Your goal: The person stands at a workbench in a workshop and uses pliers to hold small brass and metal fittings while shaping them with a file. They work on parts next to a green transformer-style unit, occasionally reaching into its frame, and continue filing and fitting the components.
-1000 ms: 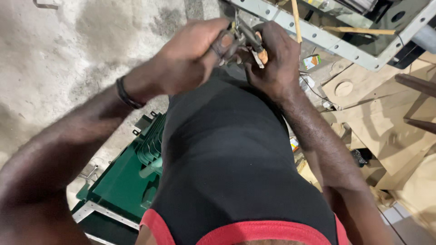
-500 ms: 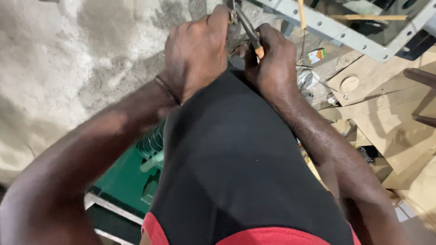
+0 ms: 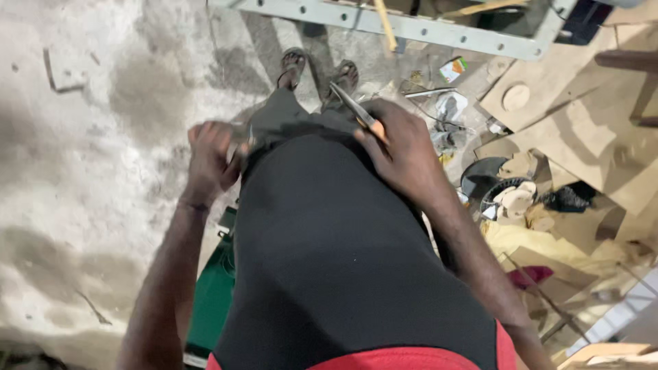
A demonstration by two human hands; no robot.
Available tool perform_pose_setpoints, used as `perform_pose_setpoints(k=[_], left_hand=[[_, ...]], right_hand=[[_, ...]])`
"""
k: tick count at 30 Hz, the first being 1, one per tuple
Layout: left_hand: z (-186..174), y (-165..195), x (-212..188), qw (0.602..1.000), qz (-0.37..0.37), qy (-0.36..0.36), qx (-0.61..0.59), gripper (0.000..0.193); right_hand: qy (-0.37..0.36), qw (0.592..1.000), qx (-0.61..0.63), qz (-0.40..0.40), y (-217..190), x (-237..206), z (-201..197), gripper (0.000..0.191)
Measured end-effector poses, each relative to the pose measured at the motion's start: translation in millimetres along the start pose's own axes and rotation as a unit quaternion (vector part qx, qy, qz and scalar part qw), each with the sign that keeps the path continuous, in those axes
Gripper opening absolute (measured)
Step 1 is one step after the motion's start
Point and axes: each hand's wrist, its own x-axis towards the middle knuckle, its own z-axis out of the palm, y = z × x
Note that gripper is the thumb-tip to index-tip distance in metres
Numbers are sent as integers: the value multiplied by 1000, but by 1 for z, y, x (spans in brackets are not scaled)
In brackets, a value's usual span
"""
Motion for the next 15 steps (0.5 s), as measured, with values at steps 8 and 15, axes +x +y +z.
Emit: perform_pose_setpoints(k=[8,15], left_hand=[[33,-4,6,914,-315,-38,-253,34],[18,14,56,944,-276,101,-152,21]], right_hand=[[189,938,273,95,16,-97,-44,17],[410,837,350,89,73,-153,-50,19]])
